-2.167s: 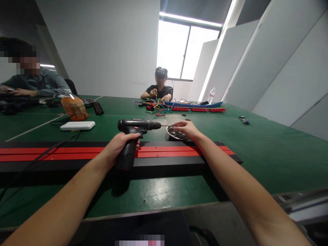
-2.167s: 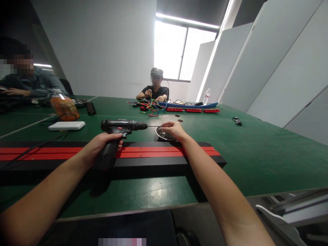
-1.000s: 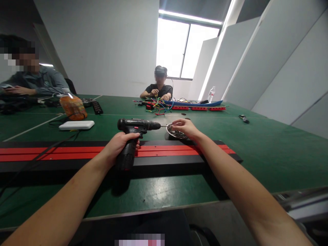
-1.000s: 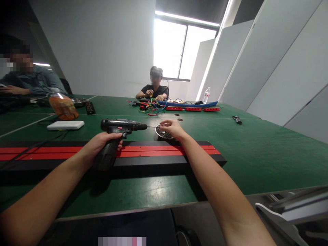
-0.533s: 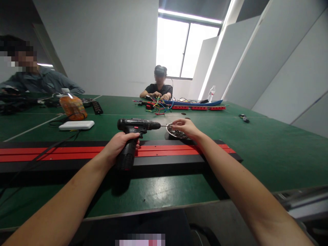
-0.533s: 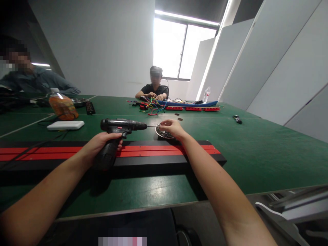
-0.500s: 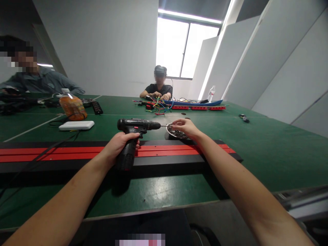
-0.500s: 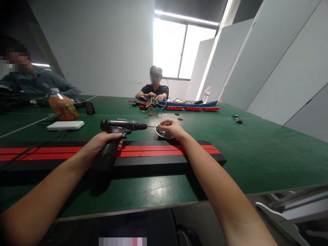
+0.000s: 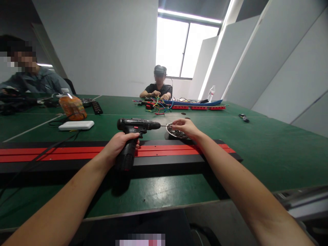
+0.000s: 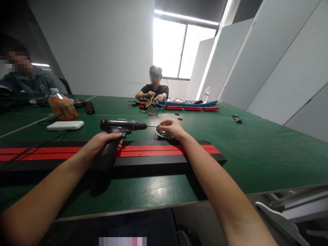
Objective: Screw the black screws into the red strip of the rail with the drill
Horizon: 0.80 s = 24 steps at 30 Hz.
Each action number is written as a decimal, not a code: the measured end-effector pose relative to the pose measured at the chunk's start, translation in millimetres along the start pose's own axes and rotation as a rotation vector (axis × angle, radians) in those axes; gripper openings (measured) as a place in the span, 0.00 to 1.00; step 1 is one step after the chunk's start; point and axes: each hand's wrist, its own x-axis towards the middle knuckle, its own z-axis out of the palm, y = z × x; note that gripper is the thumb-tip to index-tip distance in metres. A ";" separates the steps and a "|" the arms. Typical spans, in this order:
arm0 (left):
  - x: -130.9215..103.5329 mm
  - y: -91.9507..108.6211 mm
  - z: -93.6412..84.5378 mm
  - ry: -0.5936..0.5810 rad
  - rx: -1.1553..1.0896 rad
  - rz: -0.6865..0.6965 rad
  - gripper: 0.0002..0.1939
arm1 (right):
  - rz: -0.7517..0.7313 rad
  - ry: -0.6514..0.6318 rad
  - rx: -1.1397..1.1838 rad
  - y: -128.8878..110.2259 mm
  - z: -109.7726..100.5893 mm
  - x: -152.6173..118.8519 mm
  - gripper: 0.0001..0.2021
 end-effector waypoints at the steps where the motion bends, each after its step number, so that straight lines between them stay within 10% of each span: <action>1: 0.0 0.0 0.2 0.000 0.002 0.002 0.11 | -0.004 0.003 -0.003 -0.1 0.2 0.0 0.14; 10: -6.5 8.4 -6.2 -0.005 0.199 0.095 0.14 | -0.023 0.140 -0.421 17.8 -4.9 11.0 0.07; 24: -67.9 120.0 -53.5 0.159 1.257 0.220 0.36 | 0.159 0.215 -0.993 8.7 -6.9 3.4 0.09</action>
